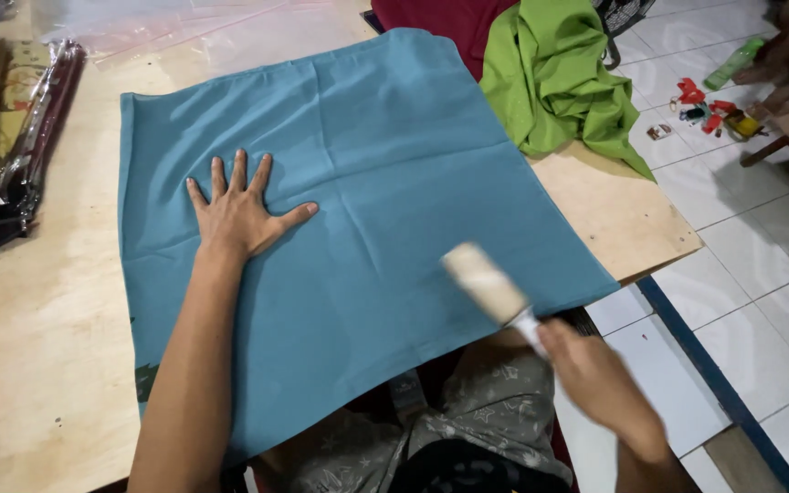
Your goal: Using a lint roller to clean a piece of fabric on a workspace table.
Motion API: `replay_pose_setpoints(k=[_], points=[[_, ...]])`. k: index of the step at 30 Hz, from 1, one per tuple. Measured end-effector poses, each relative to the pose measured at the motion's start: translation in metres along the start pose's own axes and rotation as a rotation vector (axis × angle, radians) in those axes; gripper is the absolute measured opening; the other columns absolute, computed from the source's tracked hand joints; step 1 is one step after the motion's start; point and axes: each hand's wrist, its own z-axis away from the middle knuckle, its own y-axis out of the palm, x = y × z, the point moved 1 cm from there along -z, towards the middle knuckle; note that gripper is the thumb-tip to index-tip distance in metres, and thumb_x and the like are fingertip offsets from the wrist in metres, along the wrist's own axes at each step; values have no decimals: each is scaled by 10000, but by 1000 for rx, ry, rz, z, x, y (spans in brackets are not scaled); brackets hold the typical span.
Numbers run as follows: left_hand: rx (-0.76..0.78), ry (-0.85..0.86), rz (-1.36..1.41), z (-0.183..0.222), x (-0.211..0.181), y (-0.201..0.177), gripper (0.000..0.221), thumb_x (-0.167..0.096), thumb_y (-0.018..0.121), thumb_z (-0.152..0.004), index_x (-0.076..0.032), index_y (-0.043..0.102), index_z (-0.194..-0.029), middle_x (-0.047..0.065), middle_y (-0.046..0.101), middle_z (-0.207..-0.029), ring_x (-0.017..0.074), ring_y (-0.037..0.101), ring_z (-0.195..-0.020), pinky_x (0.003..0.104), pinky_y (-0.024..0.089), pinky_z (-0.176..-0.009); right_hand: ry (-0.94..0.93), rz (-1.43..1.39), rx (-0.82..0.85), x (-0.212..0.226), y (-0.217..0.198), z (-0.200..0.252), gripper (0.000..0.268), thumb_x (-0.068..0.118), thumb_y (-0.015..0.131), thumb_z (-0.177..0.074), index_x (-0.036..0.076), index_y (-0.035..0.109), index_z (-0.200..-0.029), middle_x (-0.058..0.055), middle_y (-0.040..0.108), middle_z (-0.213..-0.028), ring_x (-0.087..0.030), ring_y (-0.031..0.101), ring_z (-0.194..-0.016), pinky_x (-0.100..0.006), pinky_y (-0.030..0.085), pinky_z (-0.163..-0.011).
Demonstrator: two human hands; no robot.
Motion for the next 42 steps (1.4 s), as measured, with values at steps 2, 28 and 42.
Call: replay_pose_setpoints(k=[2, 28, 42], points=[[-3, 11, -4, -1, 1, 3, 1196, -979, 318, -675, -286, 194, -1641, 108, 117, -1723, 401, 20, -1578, 718, -32, -1179, 46, 40, -109, -21, -13, -3, 426, 434, 303, -1089, 208, 664, -1078, -78, 712, -672, -269, 681, -602, -424, 432, -613], [-110, 238, 1047, 107, -137, 16, 459, -458, 504, -1016, -41, 611, -858, 224, 681, -668, 389, 723, -722, 483, 500, -623, -853, -603, 55, 135, 24, -100, 377, 195, 570, -1035, 26, 587, -1372, -186, 735, -1198, -263, 692, -1128, -496, 515, -1024], [-468, -88, 22, 75, -121, 95, 347, -415, 502, -986, -94, 629, -945, 146, 707, -784, 405, 706, -639, 565, 531, -537, -711, 370, -265, 107, -92, -303, 779, 642, 228, -1002, 199, 236, -1644, -105, 194, -1714, -349, 141, -1570, -633, 86, -1217]])
